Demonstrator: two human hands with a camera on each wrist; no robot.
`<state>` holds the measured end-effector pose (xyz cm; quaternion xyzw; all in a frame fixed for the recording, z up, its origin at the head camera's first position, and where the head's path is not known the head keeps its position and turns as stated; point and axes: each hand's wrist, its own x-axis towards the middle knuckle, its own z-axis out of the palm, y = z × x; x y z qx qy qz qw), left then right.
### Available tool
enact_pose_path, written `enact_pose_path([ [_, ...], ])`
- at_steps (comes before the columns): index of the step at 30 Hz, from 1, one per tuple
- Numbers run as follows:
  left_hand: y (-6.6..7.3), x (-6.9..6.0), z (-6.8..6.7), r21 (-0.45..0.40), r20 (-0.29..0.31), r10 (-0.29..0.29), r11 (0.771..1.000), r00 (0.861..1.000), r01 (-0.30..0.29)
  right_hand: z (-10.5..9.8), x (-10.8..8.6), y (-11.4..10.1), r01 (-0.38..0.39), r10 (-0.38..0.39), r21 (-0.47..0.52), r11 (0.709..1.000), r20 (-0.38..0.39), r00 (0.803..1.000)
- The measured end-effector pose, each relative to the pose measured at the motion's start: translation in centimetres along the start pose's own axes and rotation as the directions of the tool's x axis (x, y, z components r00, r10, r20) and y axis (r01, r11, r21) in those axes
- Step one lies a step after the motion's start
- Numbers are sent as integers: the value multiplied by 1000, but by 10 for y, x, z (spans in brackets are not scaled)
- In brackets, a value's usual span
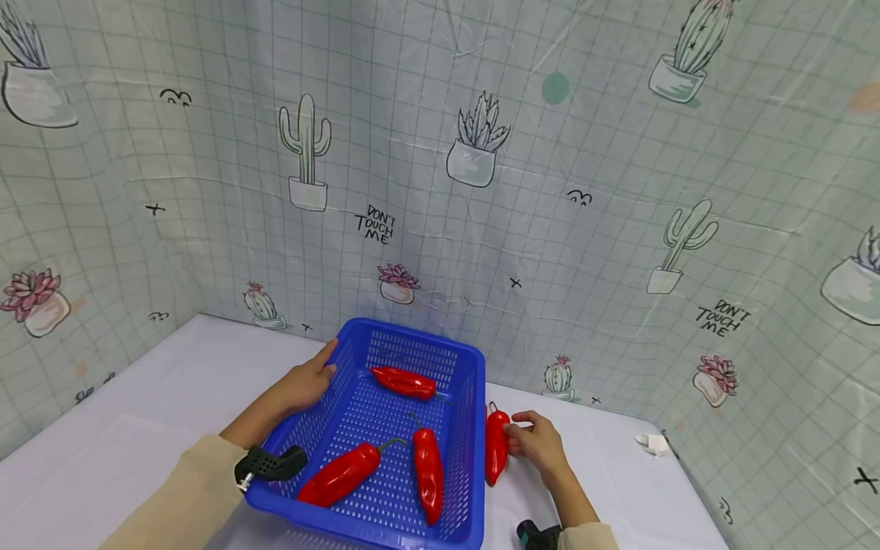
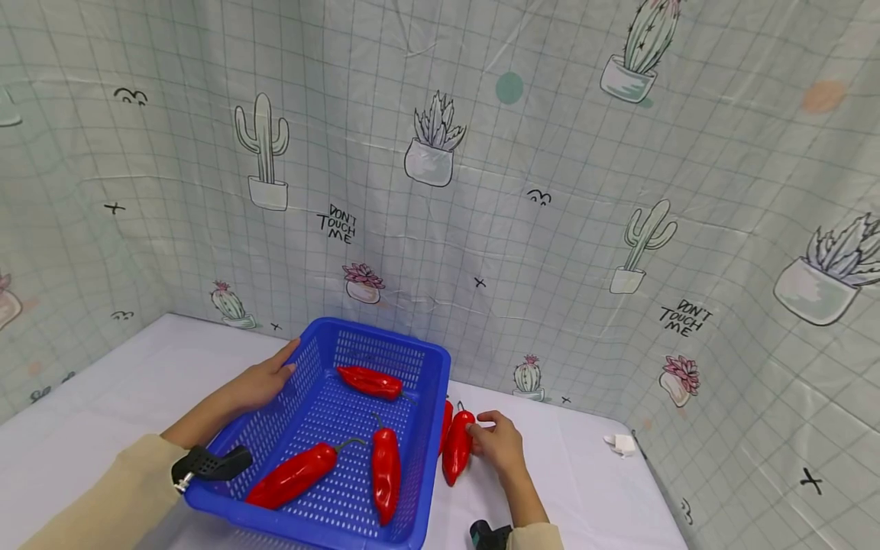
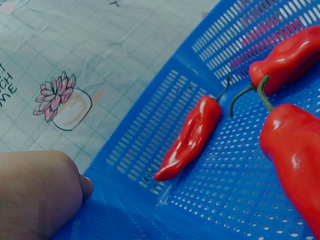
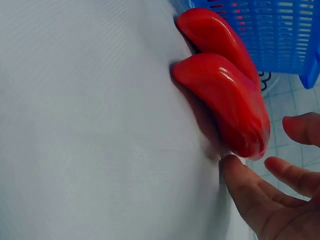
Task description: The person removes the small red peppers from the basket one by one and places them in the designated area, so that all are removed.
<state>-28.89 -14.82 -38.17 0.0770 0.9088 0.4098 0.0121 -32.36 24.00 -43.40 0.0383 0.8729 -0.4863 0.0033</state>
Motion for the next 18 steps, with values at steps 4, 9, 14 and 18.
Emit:
enact_pose_path([
  [4,0,0,0,-1,0,-1,1000,1000,1,-3,0,0,15,-17,-49,999,-41,999],
  [9,0,-1,-1,3,1,-1,1000,1000,1,-7,0,-8,55,-63,-77,996,-109,992],
  [14,0,-2,-1,6,6,1,1000,1000,-2,-8,-1,-32,61,-57,75,995,-62,996],
  [18,1,-1,-1,3,8,5,1000,1000,-5,-5,-3,-58,95,-94,155,983,-12,996],
])
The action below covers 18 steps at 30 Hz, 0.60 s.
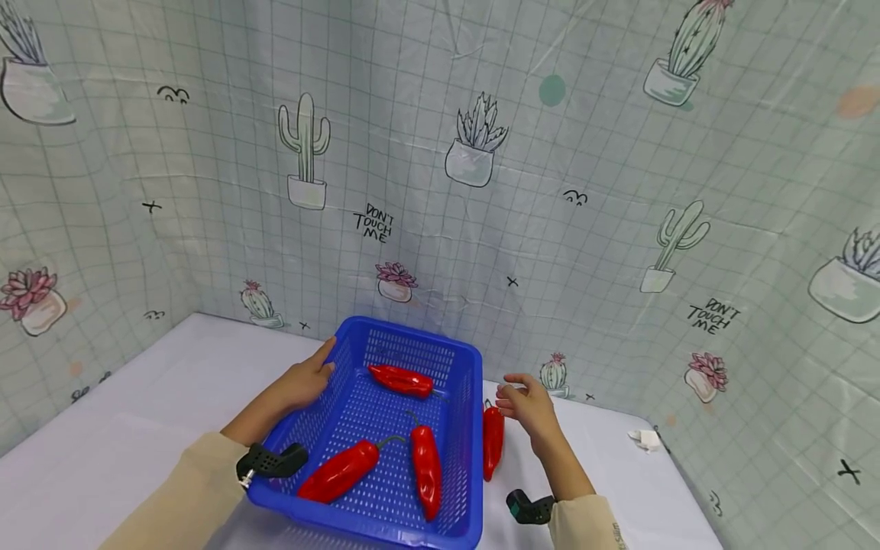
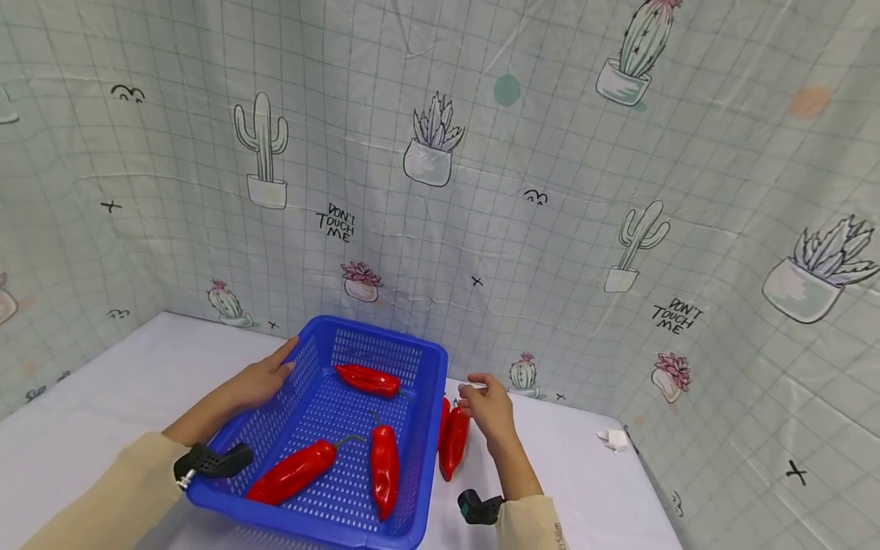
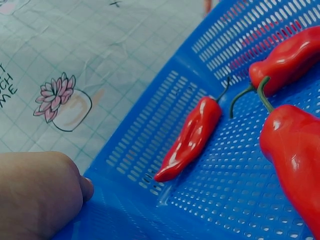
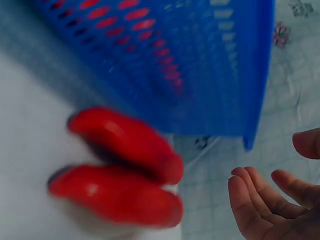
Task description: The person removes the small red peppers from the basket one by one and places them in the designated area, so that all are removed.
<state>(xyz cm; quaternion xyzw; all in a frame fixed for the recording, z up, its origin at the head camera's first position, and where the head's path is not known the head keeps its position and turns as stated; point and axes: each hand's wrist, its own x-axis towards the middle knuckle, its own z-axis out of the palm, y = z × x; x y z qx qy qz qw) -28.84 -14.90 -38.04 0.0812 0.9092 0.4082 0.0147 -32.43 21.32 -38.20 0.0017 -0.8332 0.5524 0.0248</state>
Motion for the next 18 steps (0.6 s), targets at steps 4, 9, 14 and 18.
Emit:
enact_pose_path([
  [4,-1,0,1,0,-4,-1,1000,1000,1,11,2,-22,39,-39,12,999,31,999],
  [9,0,1,2,1,-5,-2,1000,1000,2,23,6,-41,76,-80,-137,988,-27,996],
  [14,-2,1,3,-2,-4,-5,1000,1000,5,29,10,-53,92,-104,-210,973,-45,994],
  [18,-3,2,2,2,-13,4,1000,1000,-4,32,16,-65,96,-98,-76,993,-20,995],
])
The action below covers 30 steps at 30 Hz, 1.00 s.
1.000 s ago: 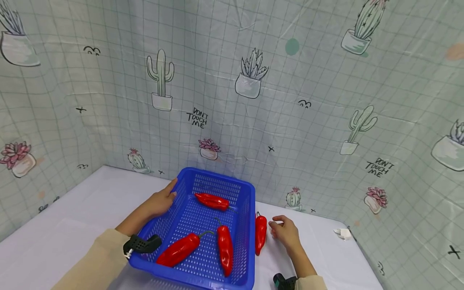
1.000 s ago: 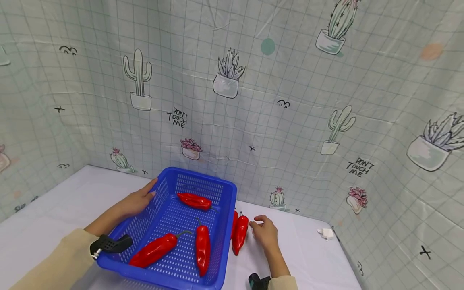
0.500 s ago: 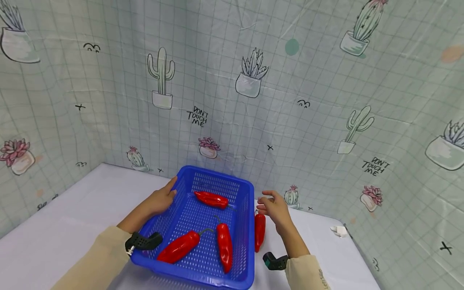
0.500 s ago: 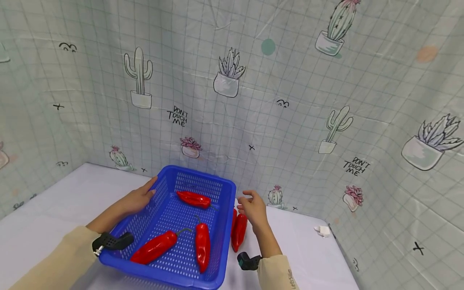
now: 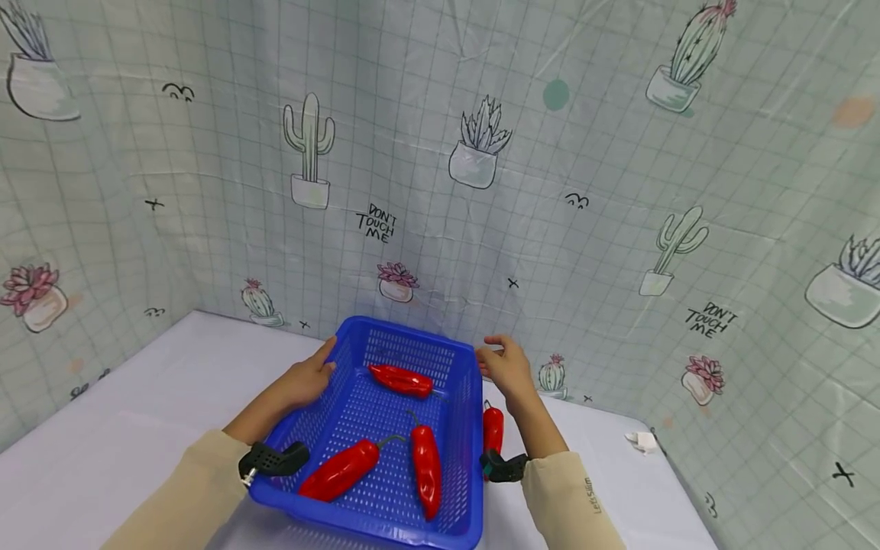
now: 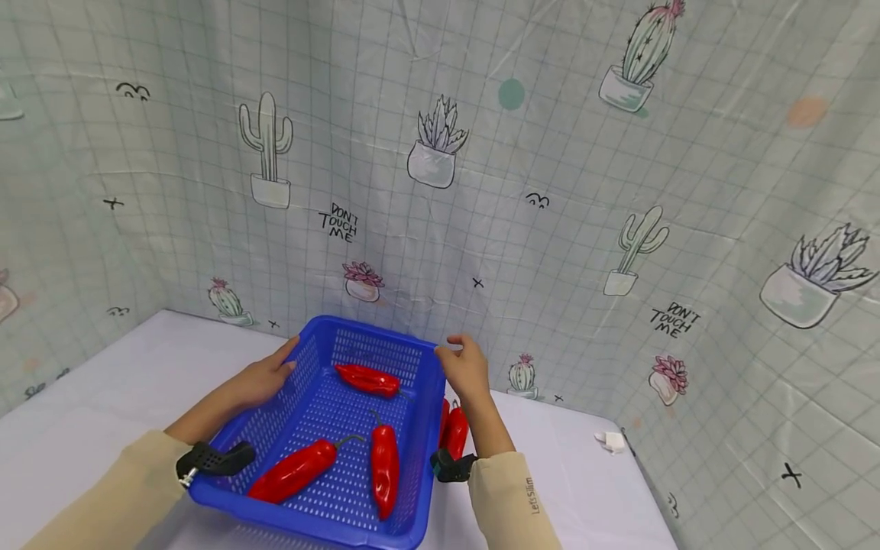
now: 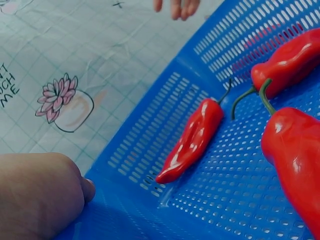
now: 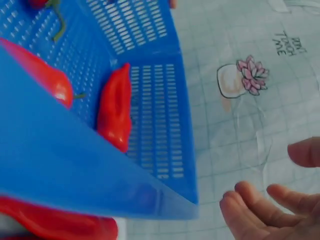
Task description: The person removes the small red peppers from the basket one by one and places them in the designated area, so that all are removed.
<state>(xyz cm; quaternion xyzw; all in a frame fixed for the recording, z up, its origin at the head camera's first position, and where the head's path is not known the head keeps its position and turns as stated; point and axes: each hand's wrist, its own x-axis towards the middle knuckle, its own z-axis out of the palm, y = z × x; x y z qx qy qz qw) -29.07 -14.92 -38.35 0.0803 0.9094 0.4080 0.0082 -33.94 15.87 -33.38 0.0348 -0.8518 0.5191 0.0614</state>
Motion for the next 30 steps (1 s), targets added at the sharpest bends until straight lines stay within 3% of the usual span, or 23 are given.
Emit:
enact_pose_path([
  [6,1,0,-1,2,2,4,1000,1000,-4,12,1,-19,-11,3,112,994,73,997],
  [17,0,-1,0,-5,-9,11,1000,1000,-12,65,2,-48,-91,51,236,967,168,984],
  [23,-1,-1,-1,0,-16,8,1000,1000,-8,92,1,-52,-129,74,266,955,207,976],
  [30,0,-1,-1,-14,-8,0,1000,1000,0,113,2,-44,-187,114,306,934,241,964],
])
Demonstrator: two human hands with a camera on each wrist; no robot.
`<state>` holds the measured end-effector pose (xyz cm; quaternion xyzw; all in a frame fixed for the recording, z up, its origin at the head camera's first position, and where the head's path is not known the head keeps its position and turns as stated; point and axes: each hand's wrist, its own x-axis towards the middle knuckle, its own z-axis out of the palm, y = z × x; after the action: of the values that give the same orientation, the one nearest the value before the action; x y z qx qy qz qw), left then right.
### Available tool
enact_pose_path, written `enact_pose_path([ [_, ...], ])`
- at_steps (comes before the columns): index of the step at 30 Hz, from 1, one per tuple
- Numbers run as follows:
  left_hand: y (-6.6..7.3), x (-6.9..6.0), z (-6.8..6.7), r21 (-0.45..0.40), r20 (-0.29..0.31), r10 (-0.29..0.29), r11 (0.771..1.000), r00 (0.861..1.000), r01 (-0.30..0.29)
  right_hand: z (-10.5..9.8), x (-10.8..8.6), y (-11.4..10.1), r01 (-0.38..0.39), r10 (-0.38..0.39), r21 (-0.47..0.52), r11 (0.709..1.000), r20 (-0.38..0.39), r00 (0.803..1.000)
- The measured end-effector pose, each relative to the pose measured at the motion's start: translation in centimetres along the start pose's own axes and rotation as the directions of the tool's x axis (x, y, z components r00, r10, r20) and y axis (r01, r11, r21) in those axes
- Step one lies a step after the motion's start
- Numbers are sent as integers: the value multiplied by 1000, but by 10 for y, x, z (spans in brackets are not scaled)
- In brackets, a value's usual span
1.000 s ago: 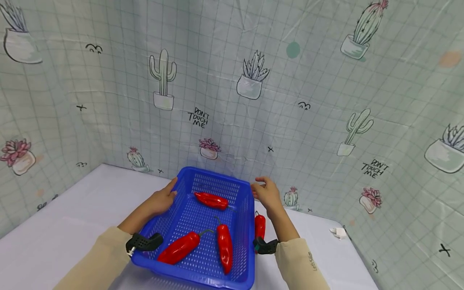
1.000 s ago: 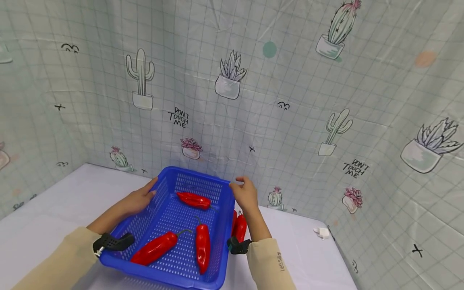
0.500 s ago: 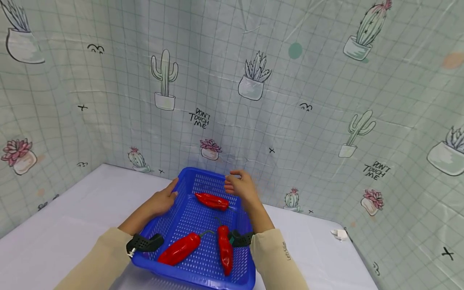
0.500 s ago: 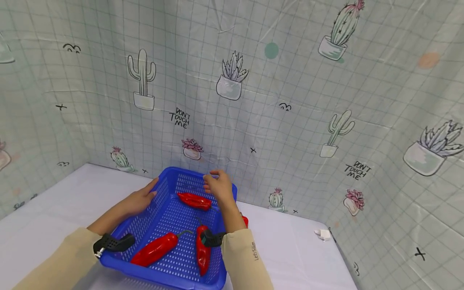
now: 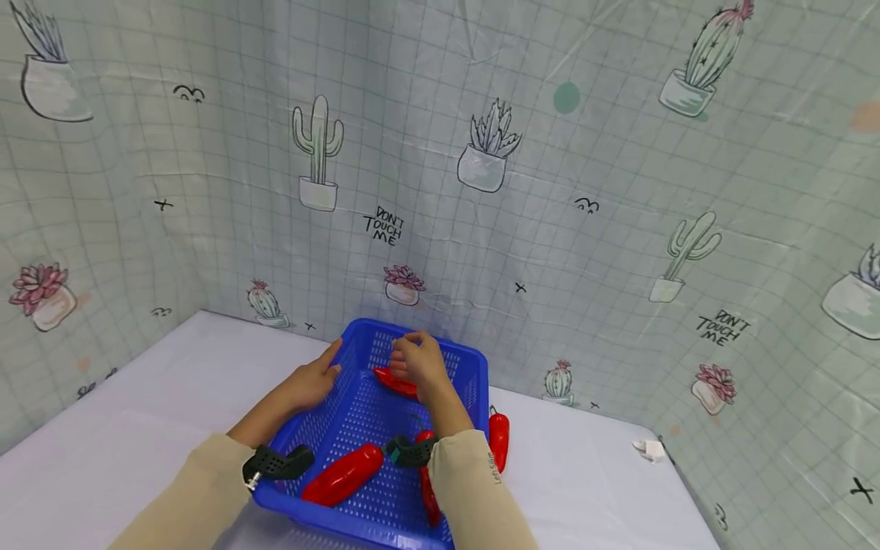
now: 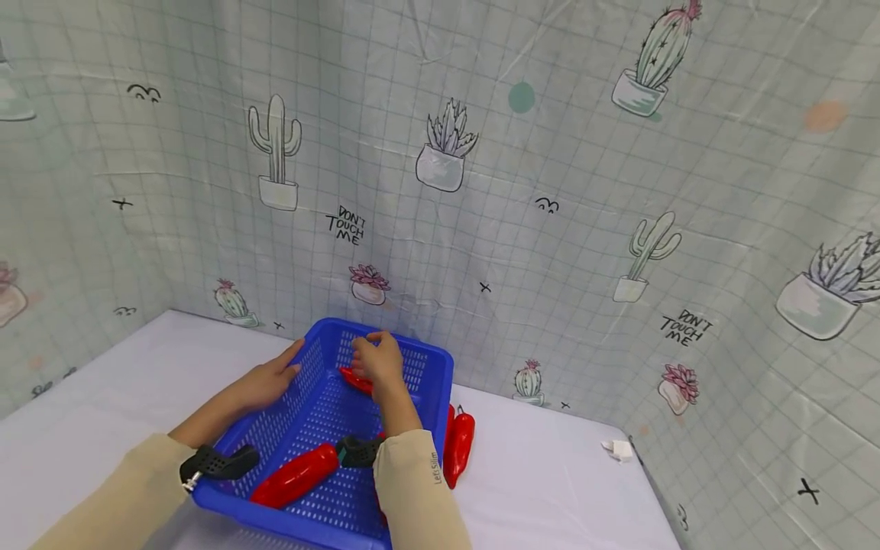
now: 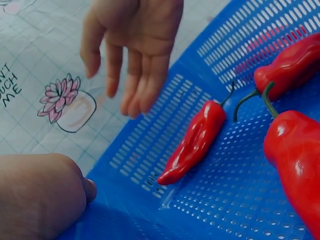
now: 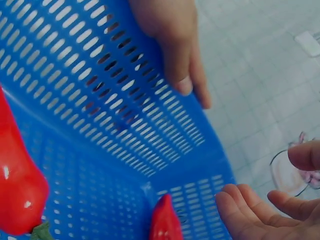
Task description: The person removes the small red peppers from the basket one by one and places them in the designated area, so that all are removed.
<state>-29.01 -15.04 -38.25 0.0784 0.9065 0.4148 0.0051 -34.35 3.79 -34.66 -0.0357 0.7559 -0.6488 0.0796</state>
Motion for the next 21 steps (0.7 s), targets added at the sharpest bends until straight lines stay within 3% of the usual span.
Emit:
enact_pose_path([
  [5,0,0,1,-6,-1,3,1000,1000,-3,1,2,11,-25,23,-39,999,-46,999],
  [8,0,-1,-1,-1,-1,-1,1000,1000,1,2,4,16,-21,12,-154,988,-59,998],
  [10,1,-1,-2,2,-1,-3,1000,1000,3,4,4,20,-3,-8,-269,963,-41,999],
  [12,1,-2,-3,-2,2,-3,1000,1000,3,6,3,22,18,-18,-408,913,3,1000],
  [14,2,-3,-2,-4,4,2,1000,1000,-2,8,1,22,29,4,-564,825,56,998],
  [16,2,-3,-2,-14,6,3,1000,1000,-3,10,-4,22,18,74,-682,731,106,992],
  [18,2,-3,-1,-15,8,6,1000,1000,-6,11,-8,19,-8,182,-763,646,143,973],
  [21,1,-2,0,-23,12,1,1000,1000,-1,11,-17,17,-104,379,-777,621,181,908],
])
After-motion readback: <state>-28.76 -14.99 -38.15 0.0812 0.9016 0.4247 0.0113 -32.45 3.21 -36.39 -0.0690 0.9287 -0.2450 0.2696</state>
